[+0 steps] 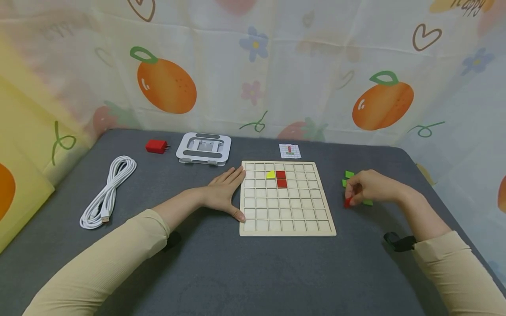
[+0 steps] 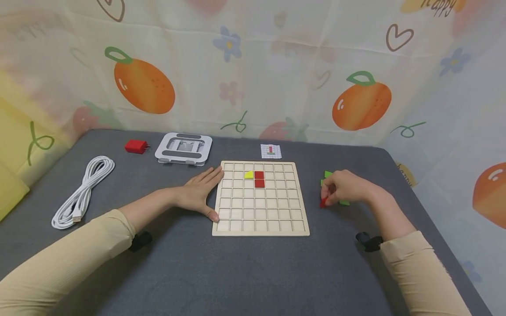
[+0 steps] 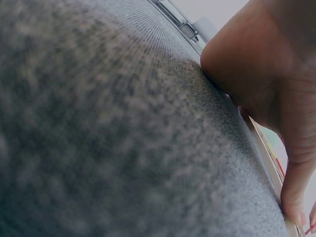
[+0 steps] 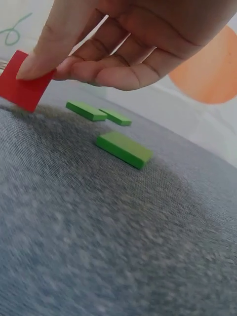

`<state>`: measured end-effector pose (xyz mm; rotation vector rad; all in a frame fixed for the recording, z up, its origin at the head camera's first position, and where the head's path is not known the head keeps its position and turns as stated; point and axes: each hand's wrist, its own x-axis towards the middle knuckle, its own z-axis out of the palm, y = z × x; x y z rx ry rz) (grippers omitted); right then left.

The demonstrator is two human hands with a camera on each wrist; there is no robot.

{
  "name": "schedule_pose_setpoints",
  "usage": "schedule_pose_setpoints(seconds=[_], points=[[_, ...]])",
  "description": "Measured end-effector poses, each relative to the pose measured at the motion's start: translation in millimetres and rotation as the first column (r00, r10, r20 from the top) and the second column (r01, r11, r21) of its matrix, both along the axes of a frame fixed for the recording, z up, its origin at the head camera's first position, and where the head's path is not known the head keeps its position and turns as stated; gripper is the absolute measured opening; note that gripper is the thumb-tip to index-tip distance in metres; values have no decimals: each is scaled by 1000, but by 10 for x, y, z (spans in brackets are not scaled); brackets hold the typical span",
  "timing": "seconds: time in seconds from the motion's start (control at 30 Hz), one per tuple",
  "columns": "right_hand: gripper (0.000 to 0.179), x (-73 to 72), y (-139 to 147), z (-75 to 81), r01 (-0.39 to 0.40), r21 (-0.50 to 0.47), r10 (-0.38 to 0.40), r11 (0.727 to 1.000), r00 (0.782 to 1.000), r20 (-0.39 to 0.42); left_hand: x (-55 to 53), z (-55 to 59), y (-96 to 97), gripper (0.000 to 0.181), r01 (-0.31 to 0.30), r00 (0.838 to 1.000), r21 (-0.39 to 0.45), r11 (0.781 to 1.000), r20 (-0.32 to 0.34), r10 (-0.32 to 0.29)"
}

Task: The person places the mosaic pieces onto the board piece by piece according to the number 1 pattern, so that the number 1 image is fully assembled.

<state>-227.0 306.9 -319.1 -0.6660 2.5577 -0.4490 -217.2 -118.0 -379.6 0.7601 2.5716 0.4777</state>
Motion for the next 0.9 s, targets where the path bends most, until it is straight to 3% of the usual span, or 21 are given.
schedule_pose_setpoints(seconds=[0.6,0.9], points=[[6,-15,-377,6,29,-151,-58,988,979,-193,1,22,-5,137,10,1000,2,1000,-11,-10],[5,-34,-601,-36,26,-230,-73,973,977,-200,-13,-18,-2,136,1,1000,-6,1000,-15,-2]])
